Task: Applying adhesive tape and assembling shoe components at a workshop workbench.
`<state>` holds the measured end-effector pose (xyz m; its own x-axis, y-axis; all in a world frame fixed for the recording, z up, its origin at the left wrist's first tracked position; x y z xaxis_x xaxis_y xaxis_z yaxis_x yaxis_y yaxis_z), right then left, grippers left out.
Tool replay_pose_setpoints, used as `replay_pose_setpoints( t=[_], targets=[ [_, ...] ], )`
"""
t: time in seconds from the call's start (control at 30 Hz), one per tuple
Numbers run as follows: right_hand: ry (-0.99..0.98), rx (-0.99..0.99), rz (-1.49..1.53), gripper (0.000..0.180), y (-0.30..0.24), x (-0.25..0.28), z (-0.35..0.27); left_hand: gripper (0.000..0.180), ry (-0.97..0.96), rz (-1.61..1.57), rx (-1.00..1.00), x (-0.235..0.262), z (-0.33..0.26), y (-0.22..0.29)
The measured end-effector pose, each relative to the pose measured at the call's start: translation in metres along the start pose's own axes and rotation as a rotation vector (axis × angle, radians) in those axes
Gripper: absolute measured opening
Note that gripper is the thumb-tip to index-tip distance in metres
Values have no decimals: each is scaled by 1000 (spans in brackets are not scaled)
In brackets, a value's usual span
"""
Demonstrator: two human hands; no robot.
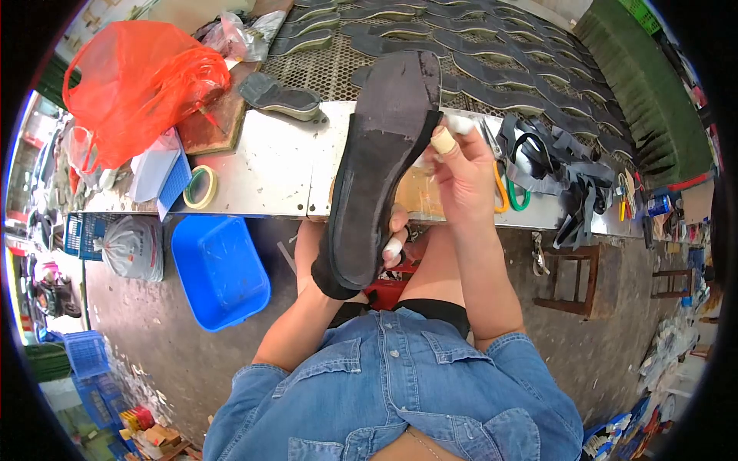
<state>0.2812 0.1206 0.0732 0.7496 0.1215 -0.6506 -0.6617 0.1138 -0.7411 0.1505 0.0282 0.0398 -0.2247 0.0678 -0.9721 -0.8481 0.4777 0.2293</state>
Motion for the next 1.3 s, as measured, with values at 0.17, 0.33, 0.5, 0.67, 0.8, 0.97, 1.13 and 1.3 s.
replay_pose_setpoints(
  t=[0.17, 0.33, 0.5, 0.67, 0.8, 0.97, 1.13, 1.3],
  targets=[
    [-13, 150, -370, 13, -10, 15, -5, 47, 164, 310, -88, 17, -5, -3],
    [-23, -3, -94, 14, -6, 20, -3, 70, 74, 182, 0, 22, -5, -8],
    [-70, 129, -415, 14, -11, 16, 3, 69, 121, 267, 13, 14, -6, -4],
    [-51, 147, -436, 14, -4, 12, 13, 69, 178, 293, -88, 35, -1, 4],
    [-73, 216, -634, 17, -17, -4, 19, 65, 107, 253, -152, 25, 14, 30],
    [-170, 401, -911, 20, -21, -31, 25, 89, 273, 870, -303, 14, 31, 37],
    [-76, 396, -893, 21, -22, -33, 26, 78, 265, 941, -262, 16, 24, 27],
    [-202, 185, -661, 21, -11, -26, 20, 47, 452, 629, -186, 21, 23, 32]
  ],
)
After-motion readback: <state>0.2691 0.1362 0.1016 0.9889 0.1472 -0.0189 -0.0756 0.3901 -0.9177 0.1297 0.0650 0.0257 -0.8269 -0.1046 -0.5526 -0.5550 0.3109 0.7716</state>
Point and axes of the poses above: each hand's wrist, its own z-axis towards the middle knuckle, its own x-axis out of the back of the hand, y = z × x, the point moved 3 cm from there along z, towards the middle knuckle, and after that the axes turned 6 degrees about x, right-handed, at the moved point
